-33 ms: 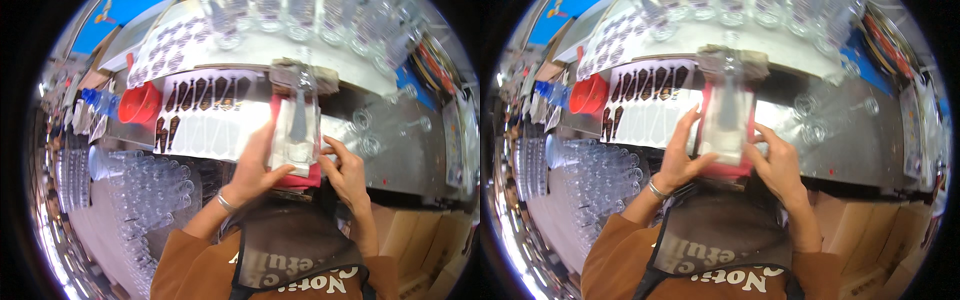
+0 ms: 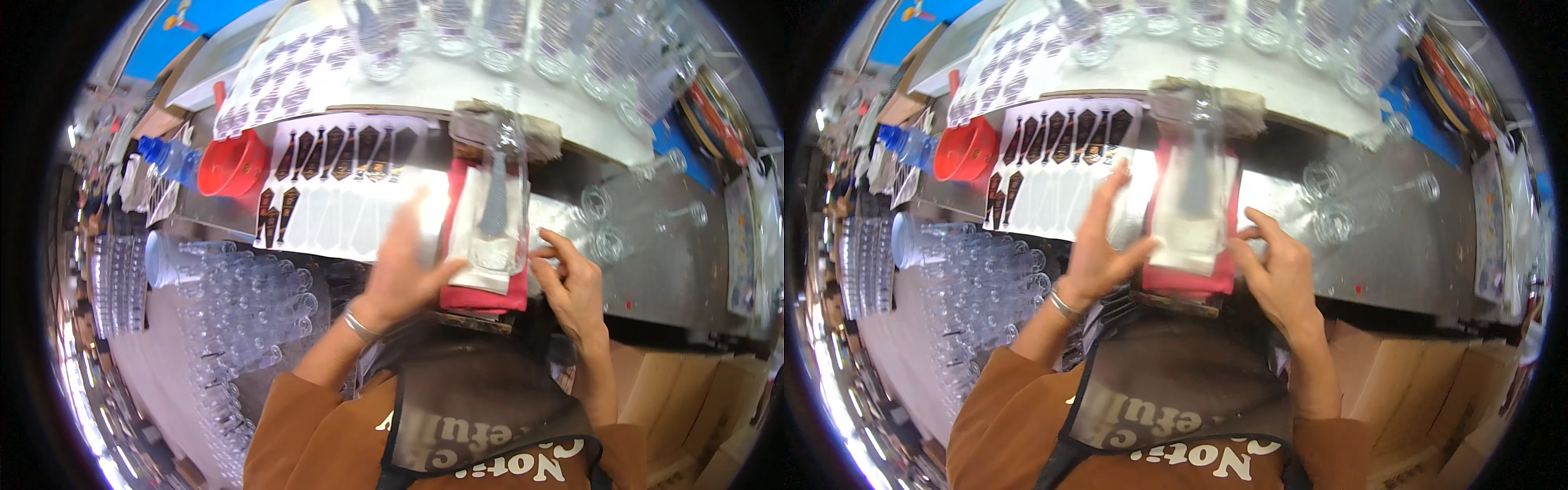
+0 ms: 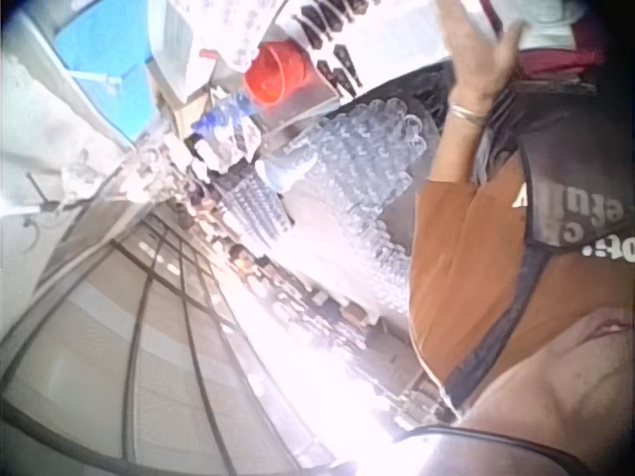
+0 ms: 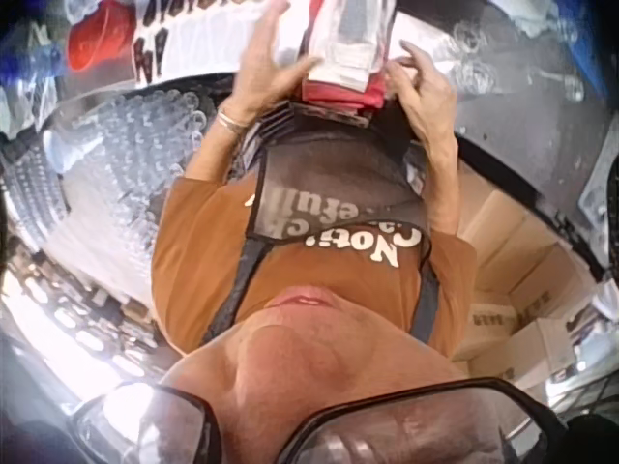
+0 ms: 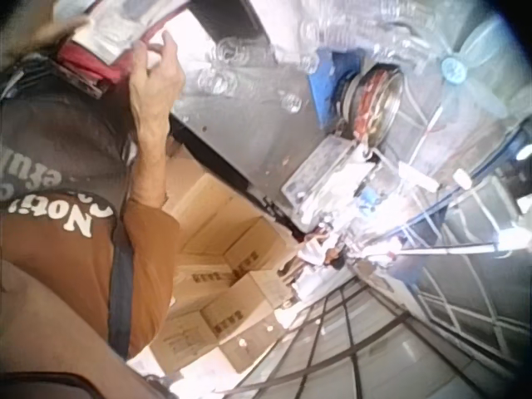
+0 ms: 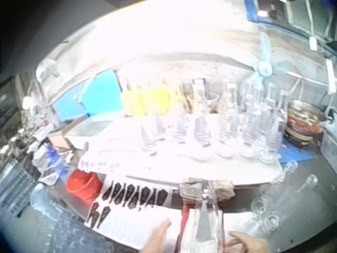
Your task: The person repeatedly picks up clear glass bottles, applies a dark rectangular label to the side, and wipes the surface with a black cloth. They then place the labeled bottles on a nearby table. The process is repeated for multiple bottles in a consistent sequence.
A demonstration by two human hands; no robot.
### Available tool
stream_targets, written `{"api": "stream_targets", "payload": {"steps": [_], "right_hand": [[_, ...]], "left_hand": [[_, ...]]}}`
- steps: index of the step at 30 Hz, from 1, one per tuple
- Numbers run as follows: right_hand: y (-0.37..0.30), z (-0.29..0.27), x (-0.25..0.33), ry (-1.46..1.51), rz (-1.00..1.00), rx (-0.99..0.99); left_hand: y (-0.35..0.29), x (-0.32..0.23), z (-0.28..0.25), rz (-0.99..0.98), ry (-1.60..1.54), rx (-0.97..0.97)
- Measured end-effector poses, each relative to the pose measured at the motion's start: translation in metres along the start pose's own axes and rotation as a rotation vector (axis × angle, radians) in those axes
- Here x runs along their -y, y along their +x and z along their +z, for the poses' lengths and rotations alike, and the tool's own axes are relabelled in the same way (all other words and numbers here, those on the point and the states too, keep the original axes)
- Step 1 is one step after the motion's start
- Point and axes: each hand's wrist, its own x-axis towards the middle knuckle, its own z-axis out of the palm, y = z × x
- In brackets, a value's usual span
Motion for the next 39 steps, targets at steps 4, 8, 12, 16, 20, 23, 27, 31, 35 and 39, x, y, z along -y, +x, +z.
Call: {"api": "stream_targets", "payload": {"steps": [4, 8, 12, 16, 20, 23, 27, 31, 35, 39], "right_hand": [[-0.001, -0.002, -0.022, 0.1, 0.067, -0.093], [0.003, 0.003, -0.029, 0.081, 0.029, -0.104], [0.005, -0.001, -0.023, 0.031, 0.1, -0.057], [0.004, -0.001, -0.027, -0.018, 0.05, -0.044], [-0.003, -0.004, -0.02, 0.021, 0.025, -0.028], [-0.01, 0.0, -0.02, 0.098, 0.007, 0.032], [-0.004, 0.018, -0.012, -0.119, -0.262, -0.003], [-0.001, 0.024, -0.006, -0.25, -0.388, -0.107], [-0.003, 0.024, -0.002, -0.267, -0.384, -0.092], [-0.003, 0.024, -0.006, -0.226, -0.404, -0.114]], "left_hand": [[0.048, 0.071, -0.094, -0.043, 0.302, -0.43], [0.081, 0.149, -0.151, 0.055, 0.759, -0.542], [0.085, 0.13, -0.132, 0.061, 0.954, -0.373], [0.098, 0.146, -0.151, 0.181, 0.877, -0.376], [0.102, 0.146, -0.15, 0.08, 0.512, -0.48], [0.084, 0.12, -0.126, -0.276, -0.233, -0.427], [0.07, 0.023, -0.059, -0.098, -0.198, -0.206], [0.061, -0.05, -0.011, 0.366, 0.326, -0.003], [0.027, -0.049, 0.006, 0.311, 0.407, 0.203], [0.022, -0.04, 0.0, 0.387, 0.254, 0.158]]}}
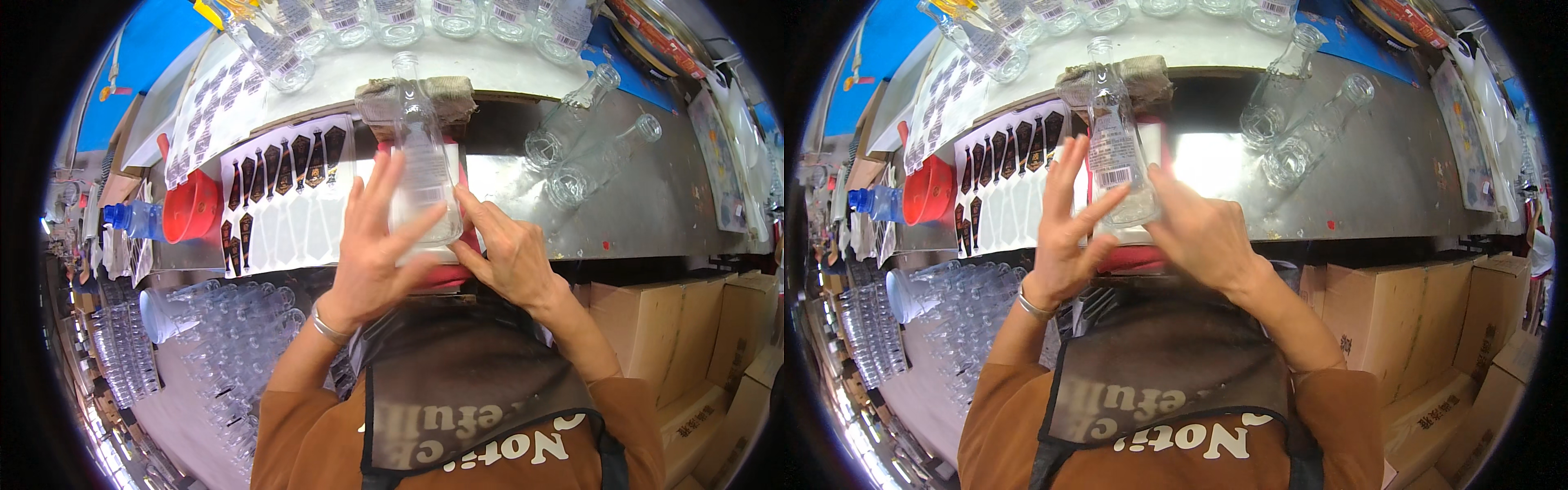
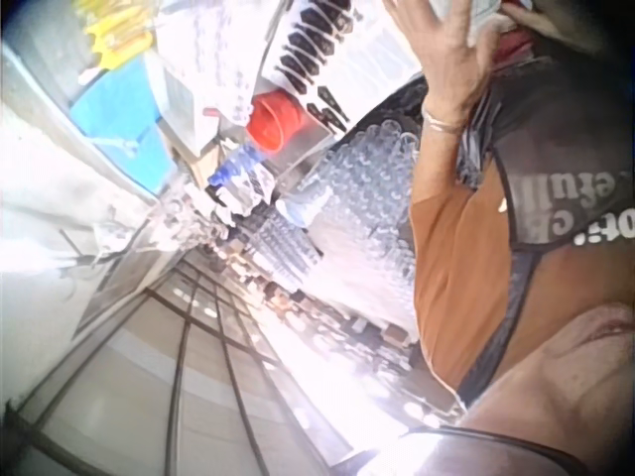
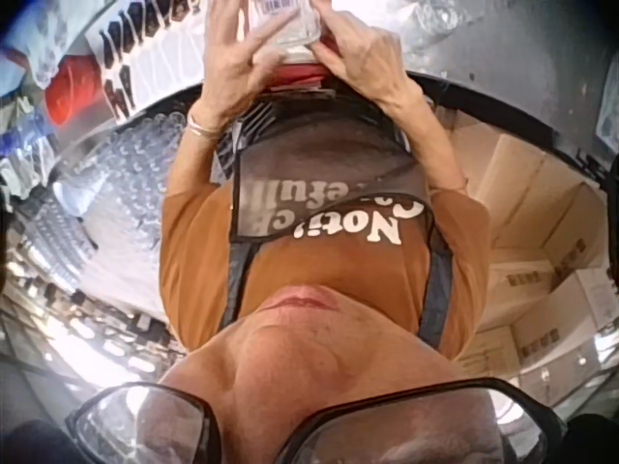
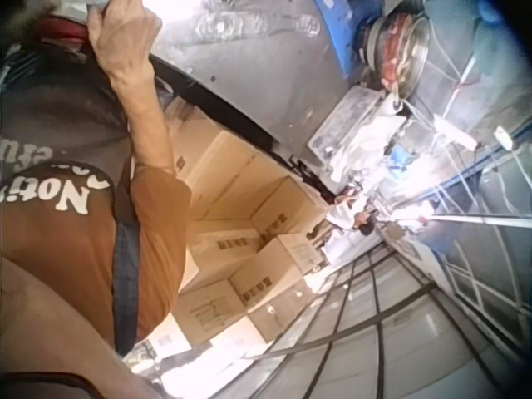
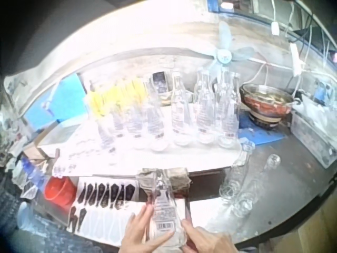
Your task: The person repeatedly picks up clear glass bottles, applies a dark rectangular label to the side, and wipes the surface with a black cloth. They then place the labeled bottles on a nearby table. The process is repeated for multiple bottles in a consistent sequence.
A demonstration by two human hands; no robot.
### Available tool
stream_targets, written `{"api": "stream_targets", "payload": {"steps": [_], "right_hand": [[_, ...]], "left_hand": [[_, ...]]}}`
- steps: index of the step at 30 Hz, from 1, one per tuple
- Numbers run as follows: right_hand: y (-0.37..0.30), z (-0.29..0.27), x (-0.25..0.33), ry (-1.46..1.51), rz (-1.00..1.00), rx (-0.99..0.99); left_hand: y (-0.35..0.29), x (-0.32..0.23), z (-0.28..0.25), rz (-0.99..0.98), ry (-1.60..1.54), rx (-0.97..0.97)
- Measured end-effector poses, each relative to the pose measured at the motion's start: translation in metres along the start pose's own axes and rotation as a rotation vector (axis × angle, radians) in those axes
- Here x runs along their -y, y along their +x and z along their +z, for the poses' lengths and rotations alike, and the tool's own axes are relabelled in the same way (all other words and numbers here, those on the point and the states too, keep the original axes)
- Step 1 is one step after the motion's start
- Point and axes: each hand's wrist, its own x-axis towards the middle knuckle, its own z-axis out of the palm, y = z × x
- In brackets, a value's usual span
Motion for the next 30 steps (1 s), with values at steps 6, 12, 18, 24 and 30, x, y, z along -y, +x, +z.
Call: {"api": "stream_targets", "payload": {"steps": [6, 12, 18, 24, 30], "right_hand": [[0.007, -0.015, -0.016, 0.19, 0.059, 0.102], [0.042, -0.007, -0.03, 0.717, 0.41, 0.112], [0.057, 0.011, -0.029, 0.59, 0.347, 0.117], [0.057, 0.006, -0.022, 0.642, 0.386, 0.178], [0.057, 0.004, -0.023, 0.658, 0.379, 0.198]], "left_hand": [[0.026, 0.029, 0.013, -0.16, -0.113, -0.077], [0.023, 0.038, 0.013, -0.244, -0.347, -0.196], [0.019, 0.034, 0.024, -0.22, -0.335, -0.189], [0.016, 0.034, 0.025, -0.226, -0.353, -0.176], [0.016, 0.032, 0.027, -0.231, -0.371, -0.175]]}}
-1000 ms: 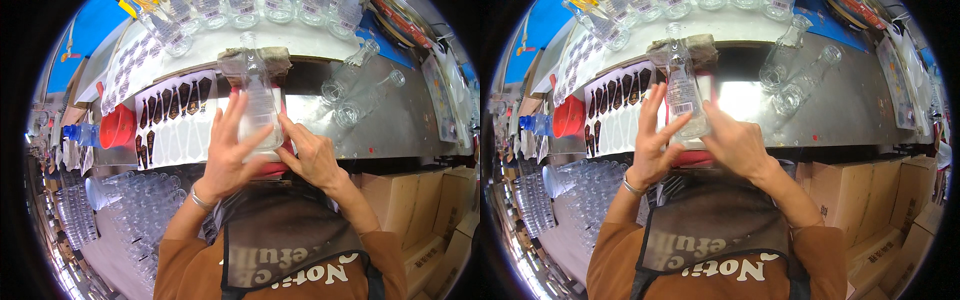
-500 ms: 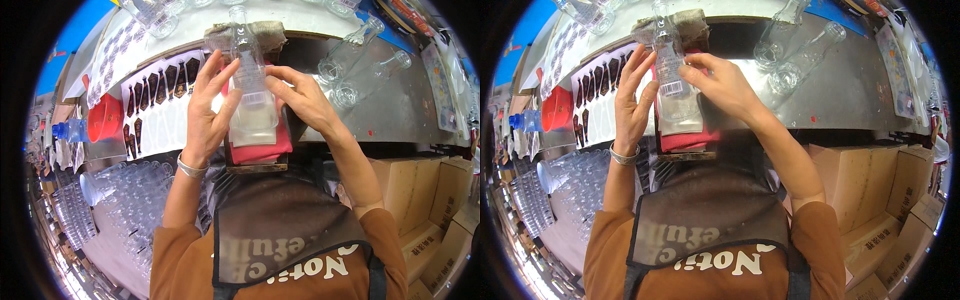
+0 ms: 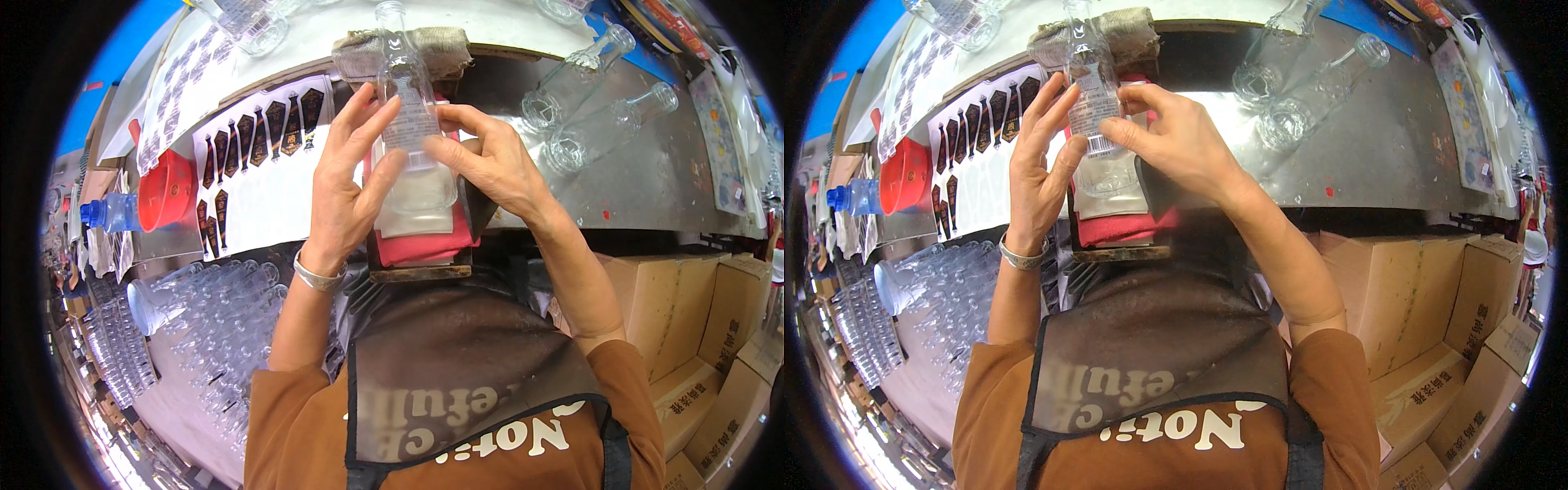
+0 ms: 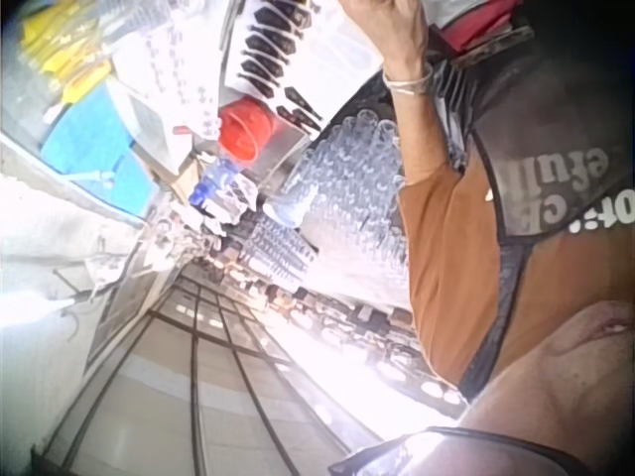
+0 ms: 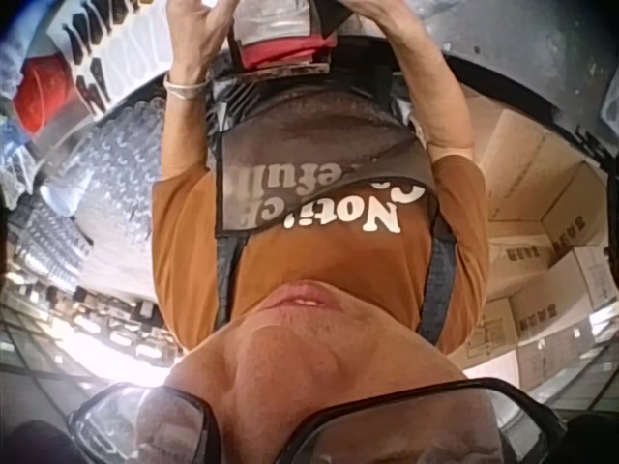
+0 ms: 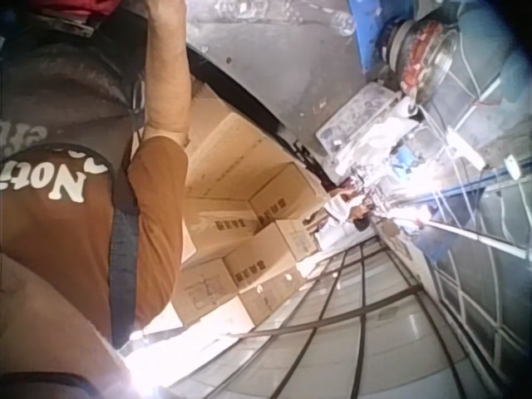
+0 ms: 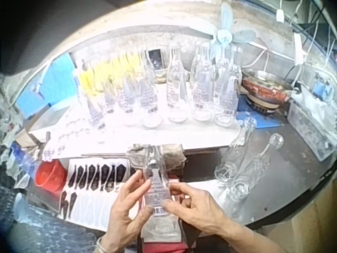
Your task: The person repeatedly picks up clear glass bottles, applies a dark rectangular label to the side, and wipes the surface with a black cloth. They then place the labeled bottles on a nearby table. The process is repeated for multiple bottles in a consistent sequence.
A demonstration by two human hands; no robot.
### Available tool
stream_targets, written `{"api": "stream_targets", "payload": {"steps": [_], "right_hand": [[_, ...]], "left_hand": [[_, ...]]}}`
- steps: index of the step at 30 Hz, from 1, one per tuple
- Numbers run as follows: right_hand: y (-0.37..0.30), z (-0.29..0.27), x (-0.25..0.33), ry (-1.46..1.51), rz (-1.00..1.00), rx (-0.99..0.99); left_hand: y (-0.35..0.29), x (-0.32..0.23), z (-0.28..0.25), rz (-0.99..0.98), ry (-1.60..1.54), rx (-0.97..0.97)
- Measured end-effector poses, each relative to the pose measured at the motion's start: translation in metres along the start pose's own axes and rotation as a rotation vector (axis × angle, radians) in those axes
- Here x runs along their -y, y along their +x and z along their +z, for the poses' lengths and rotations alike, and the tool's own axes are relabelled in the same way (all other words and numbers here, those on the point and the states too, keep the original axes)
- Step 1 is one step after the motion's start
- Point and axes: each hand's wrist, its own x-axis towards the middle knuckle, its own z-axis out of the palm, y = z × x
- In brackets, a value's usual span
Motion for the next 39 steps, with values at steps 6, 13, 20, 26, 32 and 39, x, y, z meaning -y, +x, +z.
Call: {"api": "stream_targets", "payload": {"steps": [6, 13, 20, 26, 32, 39], "right_hand": [[-0.001, 0.0, -0.004, -0.012, -0.012, 0.002], [-0.001, 0.0, -0.004, -0.028, -0.016, -0.006], [-0.002, 0.001, -0.003, -0.027, -0.009, -0.001], [-0.002, 0.005, -0.011, 0.028, -0.082, -0.101], [-0.002, 0.0, -0.003, -0.079, -0.048, -0.018], [-0.002, -0.025, -0.03, 0.758, 0.102, -0.4]], "left_hand": [[-0.004, 0.003, 0.003, -0.03, -0.058, -0.01], [-0.004, 0.003, 0.003, -0.034, -0.095, -0.008], [-0.006, 0.003, 0.006, -0.038, -0.142, -0.023], [-0.007, 0.003, 0.008, -0.037, -0.144, -0.036], [-0.007, 0.003, 0.005, -0.047, -0.105, -0.028], [-0.005, 0.0, 0.007, -0.035, -0.087, -0.03]]}}
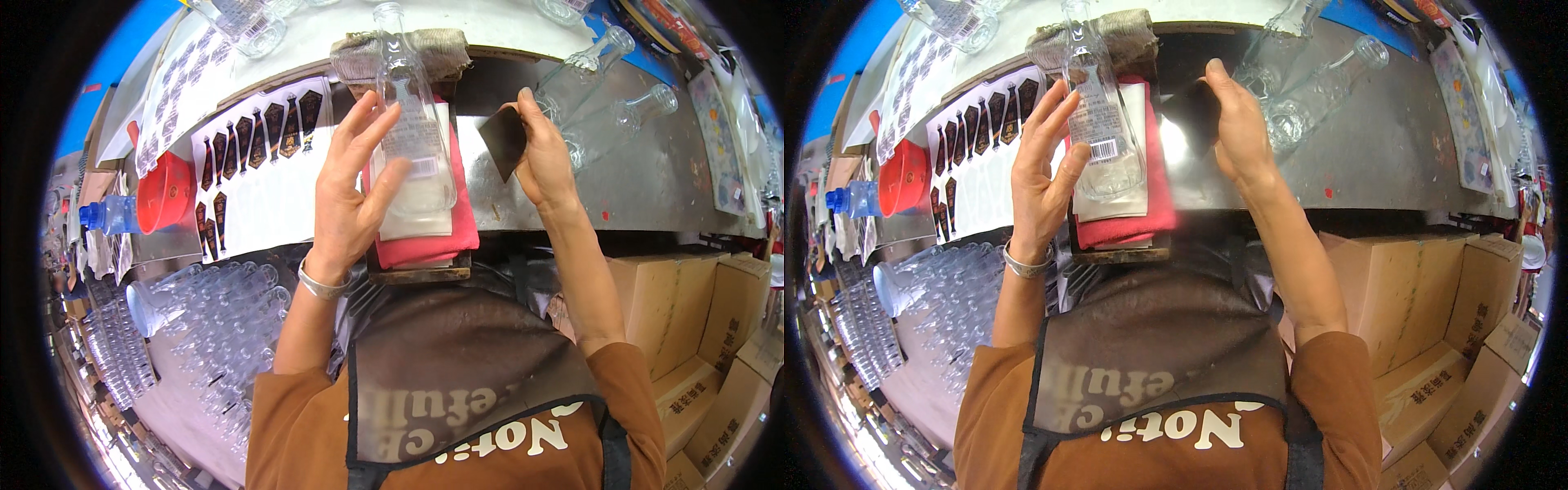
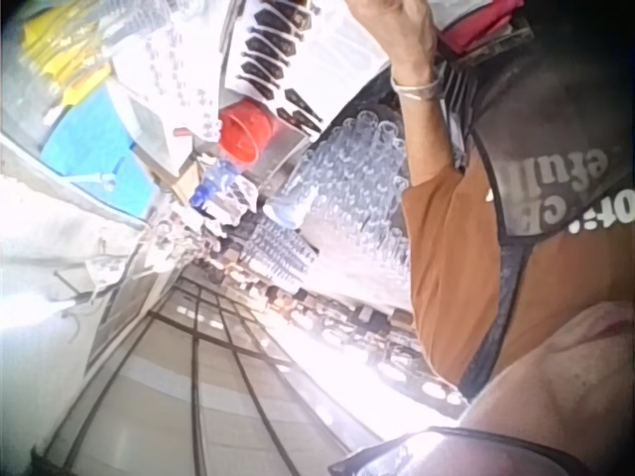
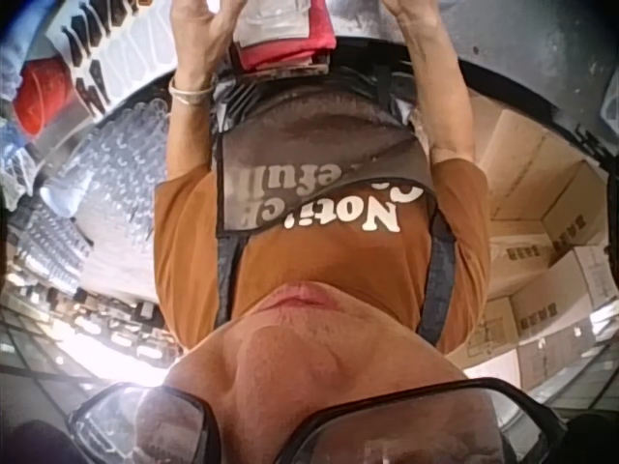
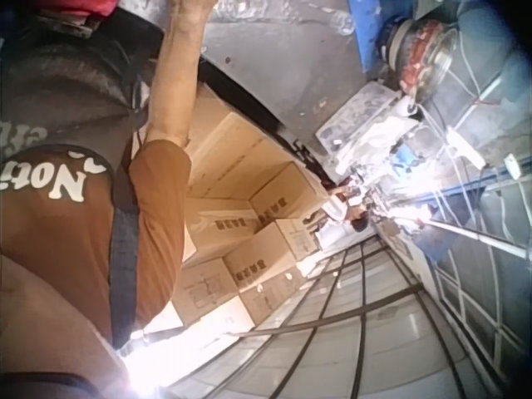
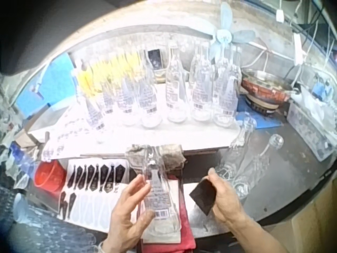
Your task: The person repeatedly picks up clear glass bottles, applies a dark rectangular label to the side, and wipes the surface with a black cloth. They then place the labeled bottles on a nearby table. The process is repeated for multiple bottles in a consistent sequence.
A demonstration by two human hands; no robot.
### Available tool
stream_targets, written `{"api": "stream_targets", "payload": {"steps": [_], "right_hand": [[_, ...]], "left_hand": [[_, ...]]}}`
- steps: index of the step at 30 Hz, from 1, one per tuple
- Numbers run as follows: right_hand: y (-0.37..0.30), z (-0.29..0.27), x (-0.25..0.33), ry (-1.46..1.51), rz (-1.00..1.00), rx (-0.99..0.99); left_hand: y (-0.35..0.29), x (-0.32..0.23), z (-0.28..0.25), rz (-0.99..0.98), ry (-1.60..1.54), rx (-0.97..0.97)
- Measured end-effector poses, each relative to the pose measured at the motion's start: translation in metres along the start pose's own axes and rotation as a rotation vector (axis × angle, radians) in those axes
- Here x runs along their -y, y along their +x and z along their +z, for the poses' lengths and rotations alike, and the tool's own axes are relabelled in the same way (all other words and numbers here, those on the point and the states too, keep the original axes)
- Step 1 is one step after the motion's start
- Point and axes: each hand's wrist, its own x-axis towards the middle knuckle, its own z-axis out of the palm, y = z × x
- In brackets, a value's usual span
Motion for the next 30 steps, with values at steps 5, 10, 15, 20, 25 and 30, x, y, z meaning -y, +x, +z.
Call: {"api": "stream_targets", "payload": {"steps": [5, 10, 15, 20, 25, 30], "right_hand": [[-0.013, 0.028, 0.028, -0.733, -0.4, 0.339], [0.009, 0.058, 0.056, -1.07, -0.758, 0.266], [0.008, 0.07, 0.058, -1.212, -1.177, 0.344], [-0.058, 0.073, 0.03, -1.234, -1.128, 0.838], [-0.023, 0.087, 0.045, -1.36, -1.267, 0.663], [-0.001, 0.097, 0.043, -1.483, -0.899, 0.709]], "left_hand": [[0.0, -0.003, 0.001, -0.014, -0.001, -0.01], [-0.006, 0.001, -0.002, -0.043, -0.074, 0.0], [-0.037, 0.006, -0.004, -0.052, 0.042, 0.149], [-0.044, 0.016, 0.016, 0.003, 0.03, -0.045], [-0.038, -0.001, 0.012, 0.019, 0.025, -0.116], [-0.043, 0.004, 0.016, -0.007, 0.037, -0.066]]}}
